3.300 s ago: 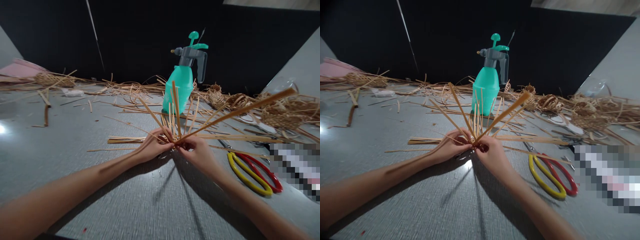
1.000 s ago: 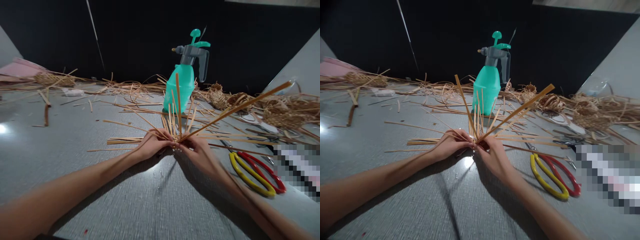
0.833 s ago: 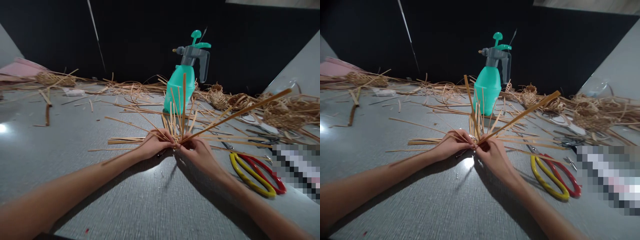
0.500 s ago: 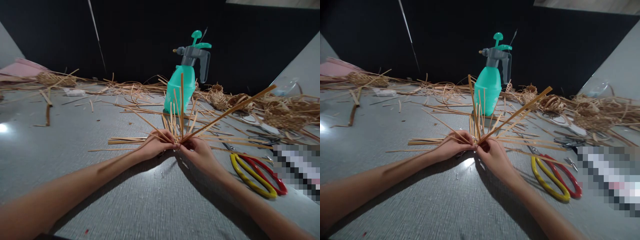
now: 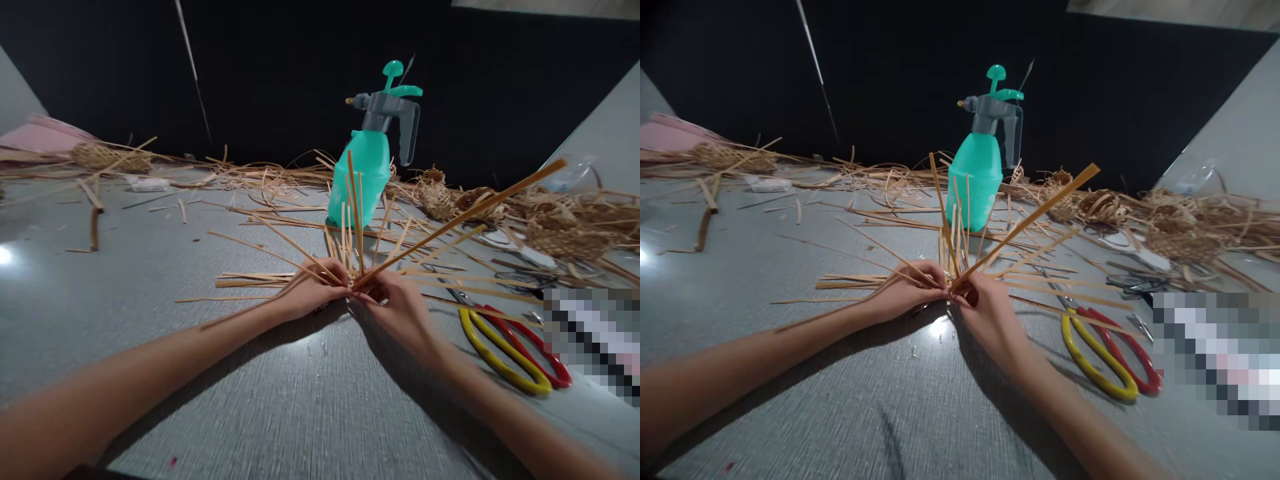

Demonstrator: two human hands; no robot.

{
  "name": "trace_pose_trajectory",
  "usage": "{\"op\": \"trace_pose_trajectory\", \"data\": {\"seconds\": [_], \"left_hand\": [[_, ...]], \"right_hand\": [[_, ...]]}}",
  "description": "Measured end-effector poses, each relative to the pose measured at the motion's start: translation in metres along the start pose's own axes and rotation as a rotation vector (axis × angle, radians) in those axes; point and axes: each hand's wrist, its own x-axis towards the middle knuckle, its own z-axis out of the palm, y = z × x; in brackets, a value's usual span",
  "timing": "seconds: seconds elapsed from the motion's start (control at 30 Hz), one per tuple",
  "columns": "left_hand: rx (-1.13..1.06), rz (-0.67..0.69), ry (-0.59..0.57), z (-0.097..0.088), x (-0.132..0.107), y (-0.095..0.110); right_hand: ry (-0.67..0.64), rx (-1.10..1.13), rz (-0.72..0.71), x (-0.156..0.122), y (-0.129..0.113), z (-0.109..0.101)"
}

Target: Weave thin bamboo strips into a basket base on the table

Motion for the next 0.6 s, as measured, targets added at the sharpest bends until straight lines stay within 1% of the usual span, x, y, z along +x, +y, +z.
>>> {"op": "trace_pose_trajectory", "data": {"seconds": [0.1, 0.23, 0.3, 0.43, 0.6], "left_hand": [[0.027, 0.025, 0.0, -0.001, 0.001, 0.0], [0.047, 0.021, 0.003, -0.001, 0.003, -0.002], [0.058, 0.015, 0.018, -0.001, 0.003, -0.002], [0.071, -0.008, 0.033, -0.001, 0.002, 0.0], [0.089, 0.002, 0.03, -0.001, 0.001, 0.001]], "right_hand": [[0.052, -0.013, -0.037, -0.003, -0.003, 0.001], [0.083, -0.154, -0.172, -0.004, -0.007, -0.003], [0.08, -0.179, -0.222, -0.004, -0.01, -0.006], [0.08, -0.169, -0.233, -0.002, -0.012, -0.01], [0.083, -0.149, -0.215, -0.002, -0.011, -0.01]]}}
